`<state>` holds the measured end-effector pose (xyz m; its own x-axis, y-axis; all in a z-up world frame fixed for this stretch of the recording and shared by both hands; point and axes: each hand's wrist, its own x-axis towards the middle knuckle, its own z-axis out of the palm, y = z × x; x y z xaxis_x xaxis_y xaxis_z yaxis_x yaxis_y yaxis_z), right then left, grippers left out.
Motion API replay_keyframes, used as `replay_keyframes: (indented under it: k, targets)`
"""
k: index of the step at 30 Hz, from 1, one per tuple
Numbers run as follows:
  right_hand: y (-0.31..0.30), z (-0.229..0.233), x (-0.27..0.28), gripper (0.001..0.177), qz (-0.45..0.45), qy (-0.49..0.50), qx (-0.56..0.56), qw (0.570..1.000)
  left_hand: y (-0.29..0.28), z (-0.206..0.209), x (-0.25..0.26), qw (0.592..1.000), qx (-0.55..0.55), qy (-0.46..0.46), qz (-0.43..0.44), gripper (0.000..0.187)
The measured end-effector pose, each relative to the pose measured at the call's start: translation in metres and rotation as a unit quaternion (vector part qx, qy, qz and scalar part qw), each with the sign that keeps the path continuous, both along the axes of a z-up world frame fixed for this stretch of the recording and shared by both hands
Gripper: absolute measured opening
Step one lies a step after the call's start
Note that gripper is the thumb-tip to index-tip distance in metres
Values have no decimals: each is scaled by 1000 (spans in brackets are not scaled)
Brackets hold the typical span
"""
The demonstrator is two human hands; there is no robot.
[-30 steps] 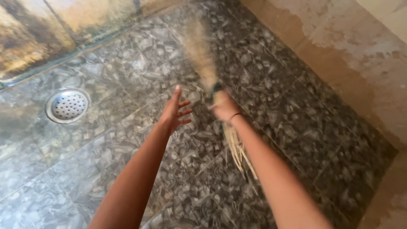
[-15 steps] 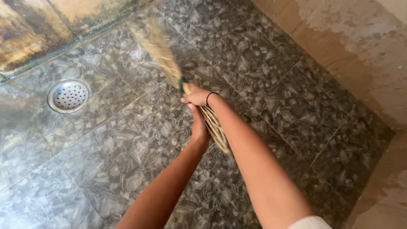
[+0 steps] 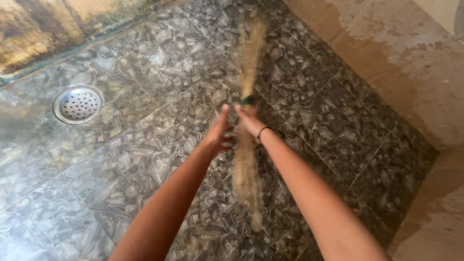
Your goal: The person sweeps a tiled bathroom floor using a traditional straw broom. They move a blue basin to access the area, sweep water and debris toward the drain, and pour water from the basin onto the floor to aid cleaning.
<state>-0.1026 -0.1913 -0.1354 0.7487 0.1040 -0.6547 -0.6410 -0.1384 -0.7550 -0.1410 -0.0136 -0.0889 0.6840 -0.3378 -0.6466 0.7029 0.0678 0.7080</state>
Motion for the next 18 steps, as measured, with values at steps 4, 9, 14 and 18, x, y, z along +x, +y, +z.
replay_keyframes:
  k: [4,9,14,18]
  targets:
    - [50,43,6,112,30,14,93,995,9,-42,20,983,141,-104,60,110]
    - [50,145,4,102,66,6,122,990,47,-47,29,965,151,-183,113,62]
    - [-29,162,26,107,-82,-187,7,979,58,14,4,843,380,-365,-110,41]
    - [-101,147,29,111,-218,-124,-196,948,49,14,6,672,514,-395,-359,35]
